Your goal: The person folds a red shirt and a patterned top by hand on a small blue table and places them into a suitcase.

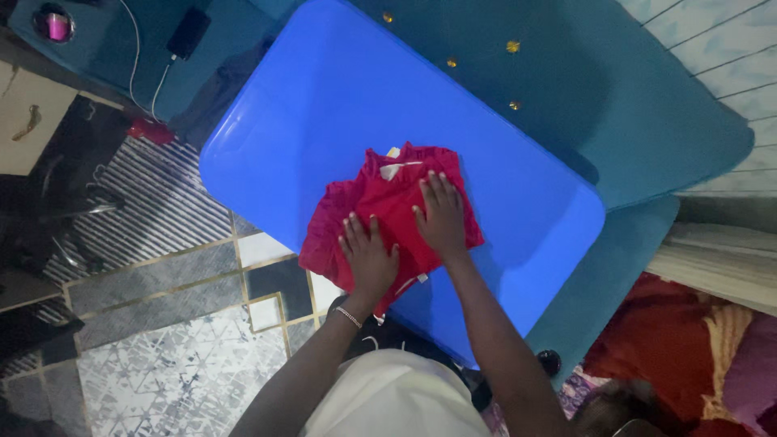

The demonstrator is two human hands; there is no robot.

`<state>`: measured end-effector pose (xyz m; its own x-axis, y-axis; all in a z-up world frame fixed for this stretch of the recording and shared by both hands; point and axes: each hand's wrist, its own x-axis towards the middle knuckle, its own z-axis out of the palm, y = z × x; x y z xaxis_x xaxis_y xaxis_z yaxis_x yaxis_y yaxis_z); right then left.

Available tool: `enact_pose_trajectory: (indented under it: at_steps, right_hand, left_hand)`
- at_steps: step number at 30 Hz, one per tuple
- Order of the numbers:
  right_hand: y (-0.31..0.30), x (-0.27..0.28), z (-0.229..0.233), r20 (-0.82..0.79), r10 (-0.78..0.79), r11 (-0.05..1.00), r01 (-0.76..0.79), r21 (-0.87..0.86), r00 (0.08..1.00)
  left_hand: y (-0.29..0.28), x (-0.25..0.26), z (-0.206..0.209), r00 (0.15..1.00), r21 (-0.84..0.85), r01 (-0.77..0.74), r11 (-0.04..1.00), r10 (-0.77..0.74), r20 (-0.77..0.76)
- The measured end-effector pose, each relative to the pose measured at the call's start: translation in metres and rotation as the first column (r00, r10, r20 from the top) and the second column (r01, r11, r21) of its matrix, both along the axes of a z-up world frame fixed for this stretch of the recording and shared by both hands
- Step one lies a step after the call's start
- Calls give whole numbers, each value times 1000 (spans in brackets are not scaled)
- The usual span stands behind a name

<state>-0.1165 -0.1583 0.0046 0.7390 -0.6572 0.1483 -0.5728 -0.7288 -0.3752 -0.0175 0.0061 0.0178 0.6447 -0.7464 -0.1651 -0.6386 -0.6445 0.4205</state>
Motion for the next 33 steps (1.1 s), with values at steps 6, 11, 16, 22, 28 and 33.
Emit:
enact_pose_trajectory:
  at_steps: [6,11,16,22,28,33]
  right_hand:
    - [64,-20,-9,-138,-403,913,386,-134,905]
    - [43,-43,-24,-133,-336,926,301,-229,932]
    - [-21,-47,-30,-123,-103,987,86,-136,987]
    - [-28,-45,-15,-95,8,998,-14,-66,995]
    - [91,-68,3,-198,200,978,-207,-17,960]
    - [125,-96,3,-144,173,983,-162,87,974]
  left_hand:
    - [-35,34,-19,885,1,381,925,-364,291]
    - [-36,67,-21,906,-76,390,918,-368,208]
    - [-34,49,-22,951,-121,282,952,-261,166]
    - [-12,45,-22,930,-158,354,922,-329,166]
    - [66,29,-6,899,-63,407,911,-387,205]
    - [101,33,-2,949,-61,298,953,-289,128]
